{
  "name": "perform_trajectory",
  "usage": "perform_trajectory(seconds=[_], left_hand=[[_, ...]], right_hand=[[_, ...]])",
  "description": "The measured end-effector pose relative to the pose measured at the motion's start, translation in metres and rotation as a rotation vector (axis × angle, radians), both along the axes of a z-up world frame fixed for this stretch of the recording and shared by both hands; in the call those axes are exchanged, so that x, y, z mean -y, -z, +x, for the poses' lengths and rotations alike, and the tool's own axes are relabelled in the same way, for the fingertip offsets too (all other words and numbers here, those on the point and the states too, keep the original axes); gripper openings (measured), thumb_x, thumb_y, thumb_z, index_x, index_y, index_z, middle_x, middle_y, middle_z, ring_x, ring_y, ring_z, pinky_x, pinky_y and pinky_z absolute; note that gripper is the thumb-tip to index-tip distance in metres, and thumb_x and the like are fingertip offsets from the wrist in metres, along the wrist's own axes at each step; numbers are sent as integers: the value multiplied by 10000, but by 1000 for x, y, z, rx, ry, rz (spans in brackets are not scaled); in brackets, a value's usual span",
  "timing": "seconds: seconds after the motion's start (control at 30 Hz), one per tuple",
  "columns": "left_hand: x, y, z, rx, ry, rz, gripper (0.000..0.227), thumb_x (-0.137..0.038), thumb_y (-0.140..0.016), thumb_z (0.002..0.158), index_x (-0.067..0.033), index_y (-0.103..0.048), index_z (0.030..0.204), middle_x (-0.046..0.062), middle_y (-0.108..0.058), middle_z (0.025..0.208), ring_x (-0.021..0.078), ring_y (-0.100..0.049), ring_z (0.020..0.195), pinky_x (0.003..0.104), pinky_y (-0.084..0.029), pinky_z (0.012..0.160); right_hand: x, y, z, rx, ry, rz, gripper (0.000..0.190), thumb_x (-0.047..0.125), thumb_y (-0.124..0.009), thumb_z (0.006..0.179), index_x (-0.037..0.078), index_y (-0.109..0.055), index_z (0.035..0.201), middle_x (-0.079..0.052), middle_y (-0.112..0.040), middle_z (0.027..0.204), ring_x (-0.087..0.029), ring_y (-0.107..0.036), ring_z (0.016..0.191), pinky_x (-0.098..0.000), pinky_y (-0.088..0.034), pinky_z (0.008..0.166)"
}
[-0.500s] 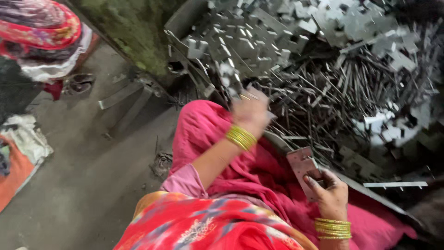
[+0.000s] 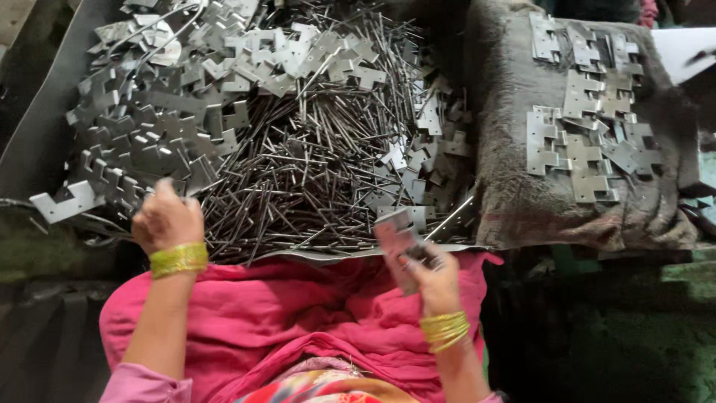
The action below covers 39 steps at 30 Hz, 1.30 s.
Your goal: The person sits on the floor and assembles small metal brackets with long metal rods by hand. They pick up brackets and rods from a large pile, insert the rods into the bracket holes, and place the assembled units onto a nearby pile. The process is repeated continuously throughout the clip.
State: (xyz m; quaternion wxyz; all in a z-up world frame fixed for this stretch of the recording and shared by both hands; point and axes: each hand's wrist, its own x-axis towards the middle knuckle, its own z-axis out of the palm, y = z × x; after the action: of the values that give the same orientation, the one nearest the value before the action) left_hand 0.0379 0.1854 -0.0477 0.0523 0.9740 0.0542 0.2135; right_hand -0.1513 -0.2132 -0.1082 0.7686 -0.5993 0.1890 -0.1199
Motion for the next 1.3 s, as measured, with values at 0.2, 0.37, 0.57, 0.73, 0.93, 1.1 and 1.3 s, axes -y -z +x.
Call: perform_trajectory(seconds=[0.2,0.37,0.57,0.73,0.93,1.1,1.3], left_hand=[[80,-36,-4,59,166,-25,277,-180,-671,926,-55,-665,1173,188,-719,873,345,-714,761,456,-572,702],[156,4,-44,45,521,-649,419,-69,-656,889,-79,-649,1308,185,-745,972,335,-726,784,444,-578,711],[182,44,-58,-89,651,-663,305,-56,-669,848,-98,-733,1144,139,-746,1041,337,-708,947,413,-563,824],[174,55,-63,-50,764,-543,343,-84,-693,811,-136,-717,1149,108,-742,1083,308,-704,997,407,-563,877],[171,56,-63,-129,844,-462,589,-26,-666,727,-113,-661,1310,133,-711,1147,305,-683,1047,419,-538,912],[170,60,-57,-86,889,-460,536,-22,-687,802,-130,-663,1326,119,-721,1160,296,-682,1060,407,-539,932],[168,29,-59,116,939,-693,203,-107,-738,913,-101,-720,1116,85,-763,1051,251,-736,946,362,-581,853]], right_hand=[[107,-41,65,94,336,-269,251,-13,-771,882,-34,-708,1124,-26,-741,970,-71,-646,798,-217,-524,731],[137,-50,72,193,409,-272,267,-43,-785,881,-64,-709,1136,-37,-736,997,-74,-654,839,-209,-528,789],[142,-54,78,21,482,-480,288,-48,-803,829,-58,-710,1102,-84,-750,995,-125,-689,847,-251,-557,768],[217,-59,154,-102,657,-725,281,-33,-807,832,-20,-722,1099,-119,-758,1008,-202,-755,858,-323,-615,733],[318,-26,276,-524,798,-1386,663,434,-901,788,19,-612,1217,-230,-614,1267,-437,-531,1207,-638,-356,1042],[264,-29,245,-243,811,-1718,410,239,-797,775,-6,-667,1077,-260,-635,1252,-491,-572,1171,-616,-463,975],[32,-66,117,311,-449,-1217,797,22,-786,668,0,-545,1428,-204,-588,1416,-389,-543,1312,-452,-413,1126]])
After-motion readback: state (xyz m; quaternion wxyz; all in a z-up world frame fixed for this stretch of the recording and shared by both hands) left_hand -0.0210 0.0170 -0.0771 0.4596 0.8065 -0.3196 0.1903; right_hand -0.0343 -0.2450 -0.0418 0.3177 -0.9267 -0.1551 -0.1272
